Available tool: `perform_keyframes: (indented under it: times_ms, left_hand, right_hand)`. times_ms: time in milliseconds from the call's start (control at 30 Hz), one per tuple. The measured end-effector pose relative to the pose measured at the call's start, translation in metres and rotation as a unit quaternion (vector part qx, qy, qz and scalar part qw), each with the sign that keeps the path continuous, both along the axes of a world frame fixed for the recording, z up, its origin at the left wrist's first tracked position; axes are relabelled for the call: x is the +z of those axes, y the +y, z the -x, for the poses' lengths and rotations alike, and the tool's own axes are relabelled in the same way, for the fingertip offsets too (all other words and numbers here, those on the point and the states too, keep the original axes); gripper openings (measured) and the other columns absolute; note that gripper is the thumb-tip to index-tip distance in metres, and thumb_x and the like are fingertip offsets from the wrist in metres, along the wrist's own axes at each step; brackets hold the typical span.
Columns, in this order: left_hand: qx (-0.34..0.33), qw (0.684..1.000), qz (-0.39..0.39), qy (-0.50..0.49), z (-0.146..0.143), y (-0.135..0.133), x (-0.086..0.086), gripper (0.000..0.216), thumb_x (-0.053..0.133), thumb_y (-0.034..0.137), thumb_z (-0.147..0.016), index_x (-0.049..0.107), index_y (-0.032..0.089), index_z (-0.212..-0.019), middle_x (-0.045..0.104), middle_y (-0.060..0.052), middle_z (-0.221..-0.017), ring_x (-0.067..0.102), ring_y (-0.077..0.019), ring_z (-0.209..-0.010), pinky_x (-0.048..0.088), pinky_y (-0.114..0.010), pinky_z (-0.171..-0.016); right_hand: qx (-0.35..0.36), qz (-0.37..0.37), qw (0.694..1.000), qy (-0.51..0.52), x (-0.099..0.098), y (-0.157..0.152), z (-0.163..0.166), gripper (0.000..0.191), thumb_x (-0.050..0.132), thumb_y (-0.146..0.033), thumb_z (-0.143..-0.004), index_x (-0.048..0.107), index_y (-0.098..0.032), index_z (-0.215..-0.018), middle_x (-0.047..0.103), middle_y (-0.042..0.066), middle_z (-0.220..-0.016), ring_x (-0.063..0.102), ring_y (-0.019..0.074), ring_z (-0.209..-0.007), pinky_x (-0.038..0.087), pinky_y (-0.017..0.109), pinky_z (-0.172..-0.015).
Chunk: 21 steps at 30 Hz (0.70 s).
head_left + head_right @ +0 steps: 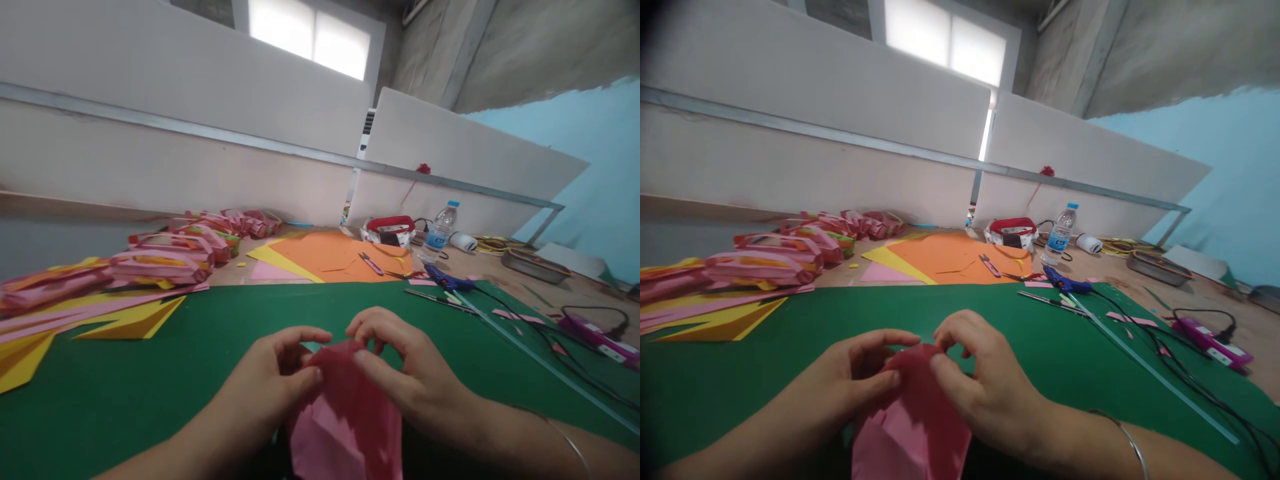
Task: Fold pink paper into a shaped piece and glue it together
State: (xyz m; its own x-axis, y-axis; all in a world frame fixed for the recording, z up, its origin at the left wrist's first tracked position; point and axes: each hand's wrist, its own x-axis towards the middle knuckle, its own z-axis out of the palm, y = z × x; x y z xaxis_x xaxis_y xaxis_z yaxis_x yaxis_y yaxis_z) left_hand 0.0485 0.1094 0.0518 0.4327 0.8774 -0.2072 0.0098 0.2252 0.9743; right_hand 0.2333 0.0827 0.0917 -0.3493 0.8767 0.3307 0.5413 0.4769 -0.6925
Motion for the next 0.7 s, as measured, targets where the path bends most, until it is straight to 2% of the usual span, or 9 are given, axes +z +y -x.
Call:
perform_keyframes:
  times_ms: [133, 200, 233, 367, 567, 700]
  left_hand:
    - [0.013, 0.999, -0.049, -0.019, 0.001, -0.001, 0.003, 0.028, 0.065, 0.025, -0.066, 0.052, 0.019, -0.09, 0.061, 0.002, -0.076, 0.057, -0.0127, -0.061, 0.04, -0.024, -0.055]
    - [0.004, 0.997, -0.075, -0.021, 0.001, -0.002, 0.005, 0.02, 0.064, 0.026, -0.068, 0.052, 0.019, -0.083, 0.06, 0.002, -0.075, 0.056, -0.0118, -0.061, 0.04, -0.023, -0.054]
    - [0.002, 0.997, -0.078, -0.019, 0.002, -0.003, 0.005, 0.018, 0.063, 0.027, -0.069, 0.053, 0.019, -0.081, 0.06, 0.003, -0.071, 0.055, -0.0115, -0.059, 0.039, -0.022, -0.053]
    - [-0.001, 0.999, -0.046, 0.006, 0.001, -0.005, 0.002, 0.016, 0.059, 0.034, -0.071, 0.055, 0.02, -0.077, 0.053, 0.005, -0.053, 0.045, -0.0097, -0.044, 0.029, -0.021, -0.043]
    - [0.005, 0.999, -0.053, 0.0, -0.001, -0.01, 0.011, 0.011, 0.062, 0.026, -0.065, 0.058, 0.017, -0.067, 0.055, 0.002, -0.064, 0.049, -0.0113, -0.055, 0.035, -0.024, -0.053]
    - [0.006, 0.999, -0.04, 0.005, -0.001, -0.01, 0.013, 0.011, 0.063, 0.025, -0.064, 0.058, 0.016, -0.067, 0.055, 0.002, -0.065, 0.049, -0.0113, -0.058, 0.035, -0.024, -0.055]
  right_hand:
    - [-0.01, 0.057, 0.998, 0.019, -0.004, 0.0, 0.0, 0.011, 0.043, -0.012, -0.085, 0.052, -0.017, -0.08, 0.059, 0.001, -0.083, 0.052, 0.011, -0.075, 0.042, 0.023, -0.066]
    - [-0.009, 0.068, 0.997, 0.019, -0.006, 0.0, 0.0, 0.009, 0.044, -0.012, -0.083, 0.052, -0.017, -0.082, 0.061, 0.001, -0.085, 0.054, 0.0116, -0.077, 0.043, 0.024, -0.068]
    - [-0.005, 0.063, 0.998, 0.016, -0.007, -0.001, 0.0, 0.01, 0.046, -0.01, -0.08, 0.052, -0.017, -0.084, 0.061, 0.001, -0.086, 0.054, 0.0119, -0.079, 0.043, 0.024, -0.07]
    - [0.037, 0.035, 0.998, -0.025, -0.008, -0.002, 0.0, 0.033, 0.049, -0.001, -0.067, 0.056, -0.019, -0.094, 0.062, 0.0, -0.089, 0.055, 0.0119, -0.081, 0.043, 0.023, -0.071]
    - [0.065, 0.015, 0.996, -0.058, -0.009, -0.004, 0.001, 0.031, 0.049, 0.0, -0.067, 0.059, -0.018, -0.091, 0.063, -0.001, -0.084, 0.055, 0.0102, -0.076, 0.042, 0.02, -0.069]
    - [0.054, -0.015, 0.996, -0.064, -0.014, -0.004, 0.0, 0.031, 0.048, 0.001, -0.068, 0.058, -0.017, -0.09, 0.063, -0.001, -0.084, 0.055, 0.01, -0.075, 0.041, 0.02, -0.068]
